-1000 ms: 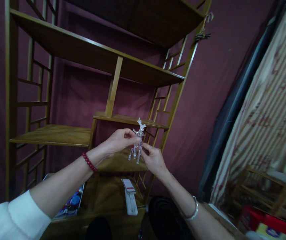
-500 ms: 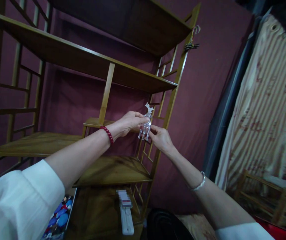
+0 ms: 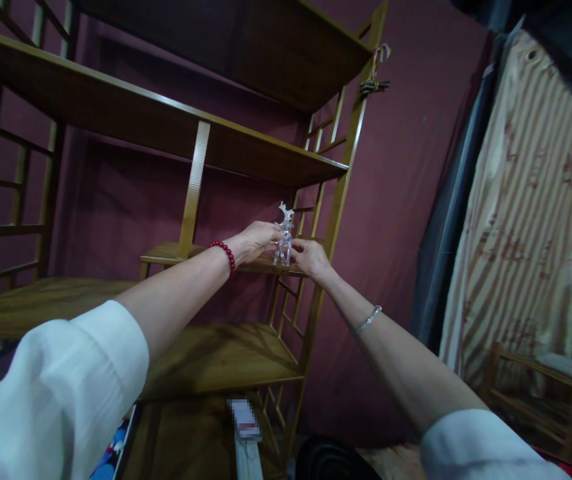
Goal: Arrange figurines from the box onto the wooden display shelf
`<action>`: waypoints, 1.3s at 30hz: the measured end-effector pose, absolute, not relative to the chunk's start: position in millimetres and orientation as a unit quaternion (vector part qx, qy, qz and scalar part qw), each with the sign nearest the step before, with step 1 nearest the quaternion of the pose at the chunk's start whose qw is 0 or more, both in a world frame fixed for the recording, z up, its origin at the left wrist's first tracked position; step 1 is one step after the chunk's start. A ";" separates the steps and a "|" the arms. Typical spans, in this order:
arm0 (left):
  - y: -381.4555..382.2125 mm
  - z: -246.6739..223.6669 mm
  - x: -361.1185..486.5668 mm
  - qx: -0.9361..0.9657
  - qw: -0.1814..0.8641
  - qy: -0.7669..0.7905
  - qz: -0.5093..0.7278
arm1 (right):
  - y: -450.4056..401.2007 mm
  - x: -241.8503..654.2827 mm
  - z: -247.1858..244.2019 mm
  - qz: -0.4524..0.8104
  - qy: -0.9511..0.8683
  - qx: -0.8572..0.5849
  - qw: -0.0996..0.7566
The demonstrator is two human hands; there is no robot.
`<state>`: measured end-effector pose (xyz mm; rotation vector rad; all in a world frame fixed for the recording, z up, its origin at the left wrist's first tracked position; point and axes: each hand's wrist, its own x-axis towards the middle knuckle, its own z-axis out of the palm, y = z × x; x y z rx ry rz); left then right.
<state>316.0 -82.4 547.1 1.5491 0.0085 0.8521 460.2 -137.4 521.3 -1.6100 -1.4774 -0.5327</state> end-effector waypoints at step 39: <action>-6.8 540.2 416.6 0.625 0.630 0.112 0.446 | -56.5 525.1 526.1 -0.187 -0.529 -0.748 0.353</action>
